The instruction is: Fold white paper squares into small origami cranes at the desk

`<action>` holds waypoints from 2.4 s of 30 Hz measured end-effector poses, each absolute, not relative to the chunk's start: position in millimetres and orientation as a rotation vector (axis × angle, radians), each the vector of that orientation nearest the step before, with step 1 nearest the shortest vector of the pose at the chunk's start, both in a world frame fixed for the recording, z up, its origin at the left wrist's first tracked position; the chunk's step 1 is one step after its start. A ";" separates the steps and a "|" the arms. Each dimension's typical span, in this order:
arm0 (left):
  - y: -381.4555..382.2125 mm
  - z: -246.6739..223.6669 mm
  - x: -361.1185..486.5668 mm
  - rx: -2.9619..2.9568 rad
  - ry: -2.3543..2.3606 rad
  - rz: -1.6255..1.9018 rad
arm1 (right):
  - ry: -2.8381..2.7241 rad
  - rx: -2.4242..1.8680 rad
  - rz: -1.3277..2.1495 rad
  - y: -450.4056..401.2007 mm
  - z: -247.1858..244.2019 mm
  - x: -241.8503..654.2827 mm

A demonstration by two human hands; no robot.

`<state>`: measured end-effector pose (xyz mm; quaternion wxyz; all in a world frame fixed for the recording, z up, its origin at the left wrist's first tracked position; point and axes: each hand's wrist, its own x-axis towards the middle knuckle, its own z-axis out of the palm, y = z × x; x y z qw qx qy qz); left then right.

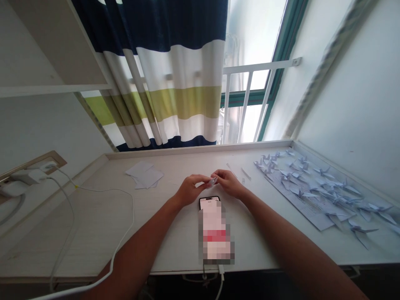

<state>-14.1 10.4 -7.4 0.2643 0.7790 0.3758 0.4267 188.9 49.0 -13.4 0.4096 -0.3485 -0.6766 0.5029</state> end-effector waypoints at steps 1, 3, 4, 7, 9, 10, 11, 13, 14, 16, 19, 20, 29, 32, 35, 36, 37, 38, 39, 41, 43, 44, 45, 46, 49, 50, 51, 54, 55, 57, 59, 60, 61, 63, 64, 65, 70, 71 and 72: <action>11.2 -8.2 -13.4 2.076 0.992 1.199 | -1.706 -0.880 1.281 48.6 -13.8 188.0; 12.9 -9.3 -12.8 2.049 1.006 1.288 | -1.712 -0.893 1.311 48.0 -14.3 186.8; 13.6 -9.5 -12.8 2.048 1.031 1.317 | -1.718 -0.904 1.317 47.7 -14.4 186.5; 14.8 -9.7 -12.3 1.995 1.029 1.328 | -1.735 -0.930 1.319 46.1 -14.8 185.1; 15.0 -10.2 -11.0 1.877 0.980 1.318 | -1.752 -0.939 1.341 43.9 -15.0 183.0; 15.2 -10.6 -10.3 1.817 0.977 1.315 | -1.759 -0.943 1.354 42.5 -15.0 181.7; 15.5 -10.8 -9.7 1.766 0.997 1.323 | -1.761 -0.946 1.363 41.1 -14.9 180.4; 16.4 -10.6 -9.3 1.693 1.082 1.358 | -1.737 -0.937 1.361 38.3 -13.8 178.2; 16.9 -10.0 -9.7 1.660 1.126 1.377 | -1.712 -0.917 1.355 37.0 -12.7 177.5; 18.2 -8.2 -11.3 1.575 1.180 1.410 | -1.659 -0.846 1.348 34.7 -9.3 176.3; 19.4 -6.0 -13.6 1.457 1.185 1.421 | -1.631 -0.749 1.354 30.7 -2.9 173.6; 19.6 -5.9 -13.7 1.425 1.171 1.422 | -1.627 -0.741 1.350 29.1 -1.0 172.2; 19.2 -10.7 -5.9 1.371 1.131 1.421 | -1.571 -0.787 1.302 22.0 0.8 165.5; 18.4 -10.2 -6.6 1.366 1.145 1.372 | -1.575 -0.804 1.273 24.8 -0.8 168.4; 17.6 -9.0 -7.9 1.336 1.109 1.316 | -1.630 -0.817 1.263 28.3 -1.6 171.9; 17.4 -8.5 -8.2 1.325 1.097 1.313 | -1.646 -0.824 1.259 29.1 -1.7 172.9; 17.3 -7.9 -8.4 1.318 1.089 1.322 | -1.655 -0.833 1.254 29.6 -1.6 173.6; 17.1 -7.1 -8.6 1.318 1.085 1.338 | -1.663 -0.843 1.251 29.6 -1.3 174.0; 17.0 -6.3 -8.9 1.322 1.083 1.357 | -1.668 -0.851 1.248 29.2 -0.9 174.1; 16.7 -4.7 -9.5 1.336 1.083 1.381 | -1.687 -0.857 1.252 27.4 0.3 173.4; 16.3 -3.4 -10.1 1.353 1.083 1.387 | -1.707 -0.846 1.268 25.0 1.6 172.1; 16.1 -3.0 -10.4 1.366 1.083 1.387 | -1.711 -0.843 1.275 24.0 2.1 171.5; 16.0 -2.9 -10.5 1.381 1.083 1.390 | -1.710 -0.844 1.277 23.3 2.3 171.0; 16.0 -3.0 -10.6 1.401 1.083 1.395 | -1.705 -0.846 1.278 23.0 2.3 170.7; 16.3 -4.1 -9.8 1.455 1.081 1.407 | -1.694 -0.844 1.296 23.7 0.4 170.4; 16.5 -4.5 -9.1 1.463 1.080 1.413 | -1.692 -0.840 1.302 24.2 -0.6 170.3; 16.6 -4.8 -8.3 1.465 1.077 1.420 | -1.689 -0.835 1.307 24.7 -1.6 170.1; 16.9 -5.5 -5.2 1.445 1.058 1.440 | -1.673 -0.819 1.305 25.6 -4.4 168.2; 17.0 -5.8 -4.3 1.430 1.058 1.449 | -1.665 -0.812 1.300 25.6 -5.2 167.3; 17.4 -6.6 -3.0 1.391 1.073 1.464 | -1.653 -0.804 1.289 25.4 -6.4 165.2; 18.3 -7.9 -3.3 1.353 1.078 1.464 | -1.655 -0.799 1.281 25.3 -7.1 163.7; 19.0 -8.7 -4.3 1.338 1.063 1.450 | -1.653 -0.795 1.286 25.3 -7.1 163.4; 19.8 -9.5 -5.7 1.322 1.032 1.423 | -1.646 -0.788 1.296 25.3 -6.9 163.5; 21.4 -11.0 -9.5 1.289 0.945 1.356 | -1.622 -0.762 1.328 25.6 -5.9 164.5; 22.2 -11.7 -11.5 1.278 0.902 1.325 | -1.612 -0.747 1.350 25.8 -5.2 165.3; 22.8 -12.2 -13.3 1.278 0.869 1.304 | -1.608 -0.732 1.374 25.9 -4.3 166.2; 23.5 -12.7 -16.0 1.322 0.844 1.312 | -1.598 -0.686 1.457 25.1 -1.0 168.3; 23.4 -12.4 -15.7 1.323 0.846 1.317 | -1.592 -0.686 1.466 24.8 -0.5 168.3; 23.2 -12.1 -15.5 1.321 0.847 1.318 | -1.585 -0.688 1.477 24.5 -0.1 168.4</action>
